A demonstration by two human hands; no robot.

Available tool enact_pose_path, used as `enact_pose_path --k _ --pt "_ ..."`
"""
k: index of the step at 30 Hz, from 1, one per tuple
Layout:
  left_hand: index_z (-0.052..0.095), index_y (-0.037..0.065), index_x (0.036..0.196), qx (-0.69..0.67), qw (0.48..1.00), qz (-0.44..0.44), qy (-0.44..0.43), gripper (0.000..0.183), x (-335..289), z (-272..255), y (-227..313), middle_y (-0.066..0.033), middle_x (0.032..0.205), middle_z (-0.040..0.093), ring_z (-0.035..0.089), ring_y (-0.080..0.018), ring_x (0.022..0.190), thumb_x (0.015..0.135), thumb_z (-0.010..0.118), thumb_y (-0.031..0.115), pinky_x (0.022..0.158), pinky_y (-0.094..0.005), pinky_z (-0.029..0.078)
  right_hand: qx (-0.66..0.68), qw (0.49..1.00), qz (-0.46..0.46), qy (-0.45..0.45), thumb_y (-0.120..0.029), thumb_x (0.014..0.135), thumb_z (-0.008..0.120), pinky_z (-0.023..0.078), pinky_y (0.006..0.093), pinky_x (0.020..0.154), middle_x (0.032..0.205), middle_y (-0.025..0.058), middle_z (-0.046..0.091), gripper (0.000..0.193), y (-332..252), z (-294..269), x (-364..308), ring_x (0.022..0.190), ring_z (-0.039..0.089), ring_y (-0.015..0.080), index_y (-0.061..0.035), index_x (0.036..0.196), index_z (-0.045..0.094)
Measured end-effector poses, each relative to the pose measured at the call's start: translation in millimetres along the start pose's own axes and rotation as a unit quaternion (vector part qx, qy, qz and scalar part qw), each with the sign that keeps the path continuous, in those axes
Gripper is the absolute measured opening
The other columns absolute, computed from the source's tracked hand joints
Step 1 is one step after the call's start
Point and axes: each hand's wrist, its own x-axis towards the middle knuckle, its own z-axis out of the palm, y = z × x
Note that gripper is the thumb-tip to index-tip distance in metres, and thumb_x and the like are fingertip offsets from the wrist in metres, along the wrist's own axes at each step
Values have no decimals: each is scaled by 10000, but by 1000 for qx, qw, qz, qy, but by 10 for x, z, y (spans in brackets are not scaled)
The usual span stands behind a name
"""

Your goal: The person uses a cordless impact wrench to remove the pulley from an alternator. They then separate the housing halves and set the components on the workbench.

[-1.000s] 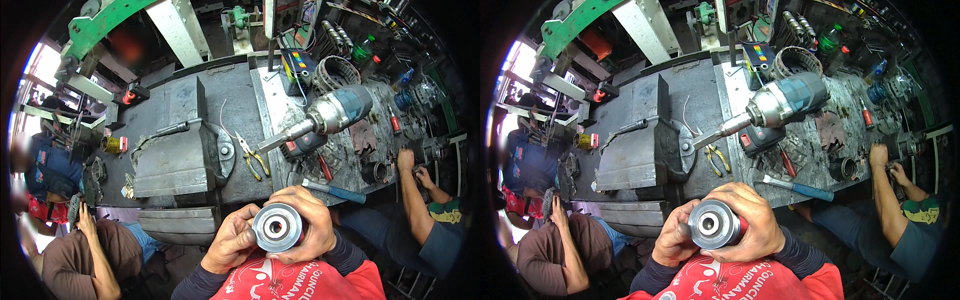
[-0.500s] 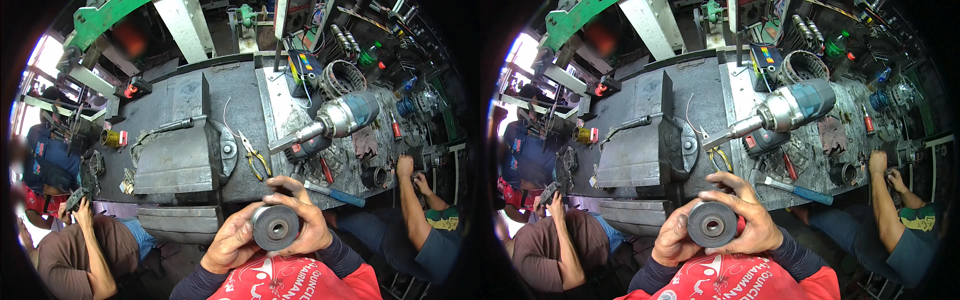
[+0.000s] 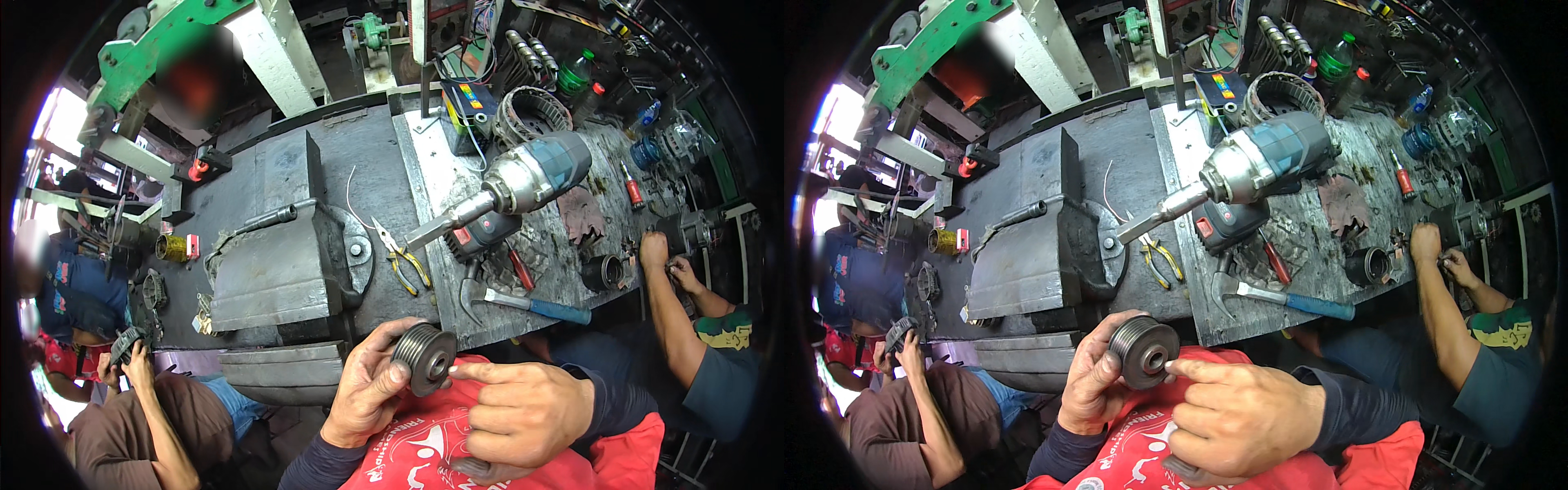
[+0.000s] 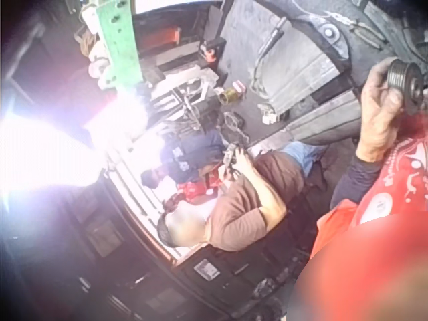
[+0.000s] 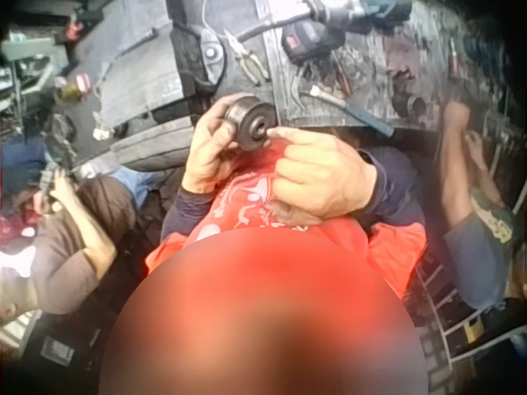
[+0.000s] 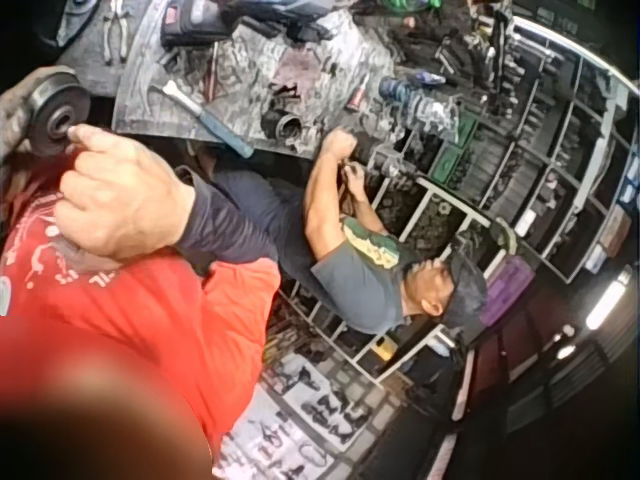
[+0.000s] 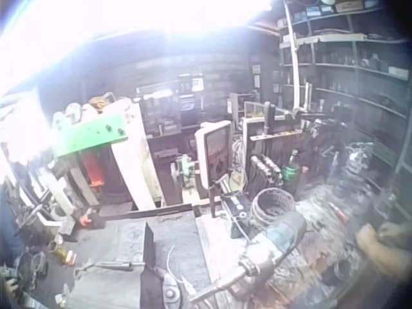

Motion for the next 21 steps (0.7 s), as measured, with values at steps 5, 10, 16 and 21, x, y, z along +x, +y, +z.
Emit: enact_pose_path --k 5,10,16,21 --pt "443 -65 1473 36 999 28 12 735 -10 56 -48 -182 1278 669 660 -211 1164 927 822 250 1028 -345 519 -19 1000 -7 -3 -247 800 682 560 502 992 665 36 512 235 34 94 102 635 600 215 -82 700 548" --pt "447 -67 1468 54 997 51 37 740 -10 70 -35 -177 1254 684 662 -202 1141 916 835 239 1011 -333 513 -33 999 2 -16 -255 806 688 544 505 1004 673 33 531 235 45 168 133 665 617 214 -84 703 564" --pt "435 -73 1475 72 994 80 35 738 -9 67 -16 -206 1313 648 656 -237 1190 941 805 276 1045 -380 519 -24 1000 15 10 -258 815 701 554 470 956 671 28 498 255 7 123 111 644 580 215 -87 709 544" --pt "400 -51 1510 33 997 61 31 754 -21 29 2 -300 1389 562 653 -407 1197 1025 619 483 948 -508 593 54 994 32 91 -235 800 783 565 391 779 665 35 480 301 -18 -67 -11 626 561 221 -81 692 548"
